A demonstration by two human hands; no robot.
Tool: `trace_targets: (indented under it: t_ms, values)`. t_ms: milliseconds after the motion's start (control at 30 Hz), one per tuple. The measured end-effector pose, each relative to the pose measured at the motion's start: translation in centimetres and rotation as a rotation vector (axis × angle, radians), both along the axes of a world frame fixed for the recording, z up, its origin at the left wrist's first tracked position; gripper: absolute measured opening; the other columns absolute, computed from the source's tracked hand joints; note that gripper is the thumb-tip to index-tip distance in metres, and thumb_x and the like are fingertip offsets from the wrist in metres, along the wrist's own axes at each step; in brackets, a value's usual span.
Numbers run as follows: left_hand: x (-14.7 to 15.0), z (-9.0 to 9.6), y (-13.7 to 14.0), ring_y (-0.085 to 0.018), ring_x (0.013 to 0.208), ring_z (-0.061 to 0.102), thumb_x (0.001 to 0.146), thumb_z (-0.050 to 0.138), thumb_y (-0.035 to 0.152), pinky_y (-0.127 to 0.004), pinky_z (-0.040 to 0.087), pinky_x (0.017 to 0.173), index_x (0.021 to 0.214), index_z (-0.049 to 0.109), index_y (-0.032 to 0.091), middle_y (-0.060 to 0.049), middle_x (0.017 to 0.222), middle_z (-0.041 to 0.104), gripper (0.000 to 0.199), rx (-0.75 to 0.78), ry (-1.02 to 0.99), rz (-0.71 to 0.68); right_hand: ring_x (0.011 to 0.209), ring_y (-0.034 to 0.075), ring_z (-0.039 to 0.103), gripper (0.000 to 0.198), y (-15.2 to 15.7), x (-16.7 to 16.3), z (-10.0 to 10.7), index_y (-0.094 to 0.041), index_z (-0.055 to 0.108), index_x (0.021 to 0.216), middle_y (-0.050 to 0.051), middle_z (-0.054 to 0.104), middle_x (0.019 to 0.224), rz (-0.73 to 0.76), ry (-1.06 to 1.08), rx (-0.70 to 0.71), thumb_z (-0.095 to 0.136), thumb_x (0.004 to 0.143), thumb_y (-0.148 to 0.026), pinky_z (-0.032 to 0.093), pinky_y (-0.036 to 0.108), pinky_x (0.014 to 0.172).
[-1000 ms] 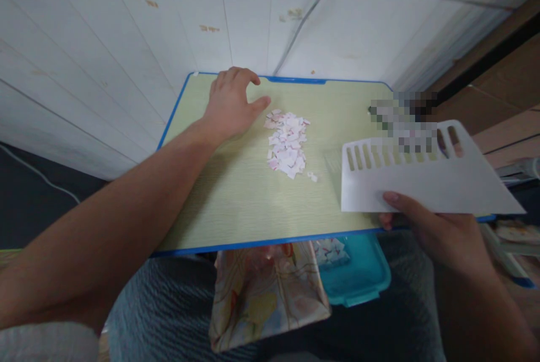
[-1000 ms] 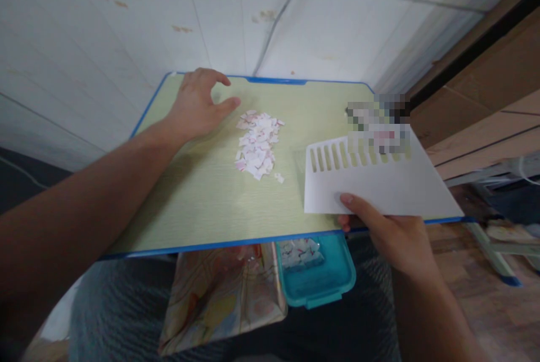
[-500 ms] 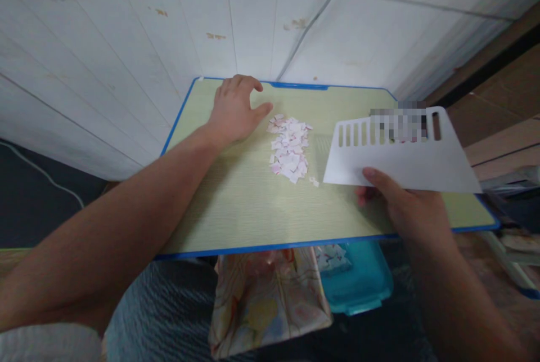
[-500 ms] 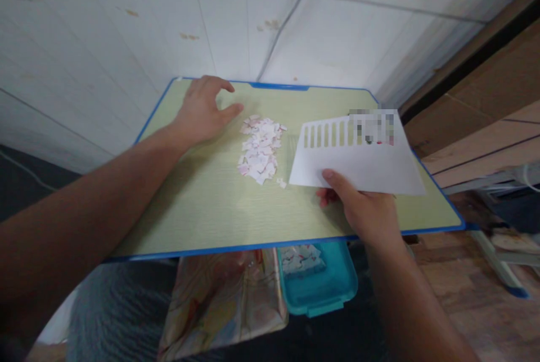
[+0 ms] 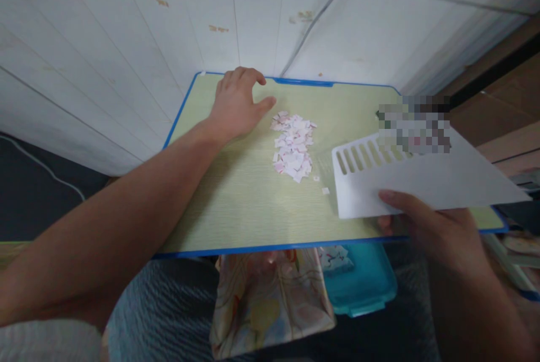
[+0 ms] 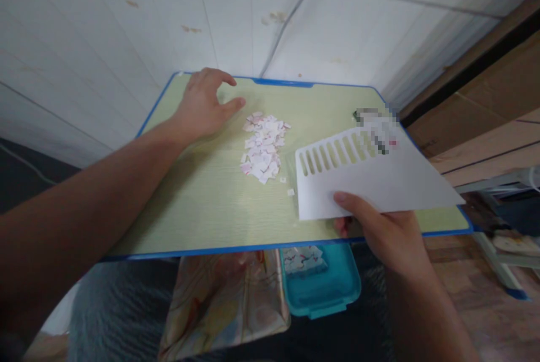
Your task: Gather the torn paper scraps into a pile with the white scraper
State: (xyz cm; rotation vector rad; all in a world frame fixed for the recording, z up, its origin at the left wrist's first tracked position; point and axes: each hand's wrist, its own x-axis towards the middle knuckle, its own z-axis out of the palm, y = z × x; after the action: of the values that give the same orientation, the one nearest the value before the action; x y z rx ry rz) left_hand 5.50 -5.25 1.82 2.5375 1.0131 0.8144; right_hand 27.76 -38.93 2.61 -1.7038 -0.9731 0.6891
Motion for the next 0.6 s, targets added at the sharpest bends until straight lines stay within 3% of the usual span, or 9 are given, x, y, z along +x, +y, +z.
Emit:
trace_targets:
  t_ms: [100,200,367,500,600]
  values:
    - [0.1,0.1,-0.2,-0.035,0.154,0.038,0.091,0.049,0.076,-0.069,0.023,0.133,0.147,0.058,0.038,0.0,0.152,0.063,0.068,0.033,-0.006,0.042,0.057,0.024,0.068,0.046,-0.1,-0.2,-0.1,-0.026,0.07,0.06,0.004,0.069,0.059,0.015,-0.134,-0.022,0.083,0.094,-0.055,0.061,0.037,0.06]
    - [0.2,0.1,-0.3,-0.032,0.147,0.044,0.095,0.047,0.072,-0.066,0.028,0.132,0.145,0.059,0.032,-0.002,0.154,0.061,0.065,0.062,0.015,0.08,0.052,0.023,0.064,0.045,-0.2,-0.2,-0.2,-0.027,0.068,0.059,0.002,0.066,0.056,0.079,-0.026,-0.011,0.084,0.094,-0.051,0.057,0.037,0.053]
    - [0.1,-0.1,0.2,-0.034,0.158,0.03,0.088,0.044,0.085,-0.071,0.018,0.132,0.155,0.05,0.04,0.003,0.153,0.063,0.081,0.04,0.045,0.015,0.05,0.023,0.063,0.047,-0.3,-0.2,-0.1,-0.026,0.067,0.059,0.003,0.065,0.055,0.05,-0.001,-0.002,0.087,0.091,-0.055,0.056,0.037,0.051]
    - [0.0,0.2,-0.1,-0.034,0.165,0.018,0.078,0.05,0.088,-0.069,0.012,0.133,0.16,0.043,0.041,0.005,0.162,0.059,0.095,0.037,0.146,0.015,0.043,0.02,0.055,0.046,-0.9,0.9,-0.5,-0.026,0.066,0.057,0.002,0.061,0.052,0.038,0.087,0.025,0.089,0.088,-0.052,0.046,0.036,0.041]
    - [0.0,0.7,-0.6,-0.033,0.168,0.013,0.079,0.052,0.085,-0.066,0.006,0.134,0.163,0.037,0.041,0.009,0.166,0.057,0.096,0.003,0.233,0.036,0.049,0.022,0.062,0.042,-2.0,1.9,-0.7,-0.027,0.069,0.06,0.002,0.066,0.057,0.017,-0.018,0.02,0.088,0.09,-0.05,0.053,0.036,0.048]
